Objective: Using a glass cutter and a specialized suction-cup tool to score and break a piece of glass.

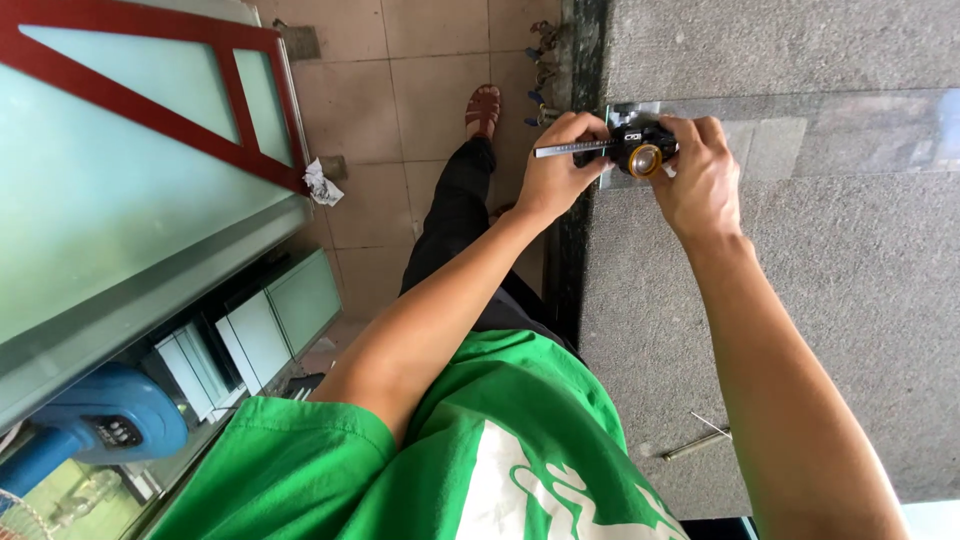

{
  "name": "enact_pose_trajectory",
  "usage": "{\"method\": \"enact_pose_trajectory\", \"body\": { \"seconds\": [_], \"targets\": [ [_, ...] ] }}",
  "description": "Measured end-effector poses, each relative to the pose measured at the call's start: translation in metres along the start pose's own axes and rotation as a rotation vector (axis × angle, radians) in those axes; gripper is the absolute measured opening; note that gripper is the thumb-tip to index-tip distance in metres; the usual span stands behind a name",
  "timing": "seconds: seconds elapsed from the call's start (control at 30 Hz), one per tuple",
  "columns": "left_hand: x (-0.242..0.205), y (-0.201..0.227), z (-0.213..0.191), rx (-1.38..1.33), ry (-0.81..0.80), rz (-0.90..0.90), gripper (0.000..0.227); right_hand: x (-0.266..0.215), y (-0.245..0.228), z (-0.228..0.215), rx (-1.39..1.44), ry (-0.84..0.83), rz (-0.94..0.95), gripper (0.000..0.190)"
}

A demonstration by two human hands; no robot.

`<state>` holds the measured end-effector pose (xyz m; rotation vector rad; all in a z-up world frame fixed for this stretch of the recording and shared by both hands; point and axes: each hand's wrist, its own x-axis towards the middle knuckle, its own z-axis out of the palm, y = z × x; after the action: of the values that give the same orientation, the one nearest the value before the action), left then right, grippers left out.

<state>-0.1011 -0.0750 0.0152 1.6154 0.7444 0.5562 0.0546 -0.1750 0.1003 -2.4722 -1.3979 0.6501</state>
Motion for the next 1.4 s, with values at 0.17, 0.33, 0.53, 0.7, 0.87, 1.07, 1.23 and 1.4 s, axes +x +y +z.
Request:
{"method": "enact_pose_trajectory", "body": {
  "seconds": [0.17,0.33,0.53,0.7,0.87,1.07,1.23,1.4],
  "targets": [
    [-0.007,-0.031,0.019,-0.295,0.026,-0.164,0.03,-0.001,0.004,0.005,0.013,0.008,0.01,0.057],
    [-0.017,-0.045,0.031,-0.292,0.06,-0.333,0.039,-0.004,0.013,0.012,0.062,0.045,-0.029,0.057],
    [-0.014,-0.002,0.024,-0.093,0.111,-0.087,0.05,-0.006,0.007,0.012,0.02,0.065,-0.021,0.058],
    [-0.009,-0.018,0.029,-0.083,0.125,-0.089,0.044,-0.009,0.009,0.012,0.037,0.057,-0.024,0.055],
    [0.0,-0.018,0.023,-0.105,0.083,-0.11,0.027,-0.012,0.011,0.01,0.049,0.073,-0.08,0.05],
    [-0.002,-0.019,0.023,-0.106,0.08,-0.107,0.025,-0.011,0.005,0.007,0.035,0.077,-0.074,0.054],
    [-0.004,-0.014,0.021,-0.078,0.091,-0.116,0.019,-0.011,0.0,0.0,0.075,0.079,-0.068,0.052],
    [-0.006,-0.023,0.023,-0.123,0.112,-0.106,0.019,-0.011,-0.008,-0.002,0.022,0.079,-0.095,0.055]
  ]
}}
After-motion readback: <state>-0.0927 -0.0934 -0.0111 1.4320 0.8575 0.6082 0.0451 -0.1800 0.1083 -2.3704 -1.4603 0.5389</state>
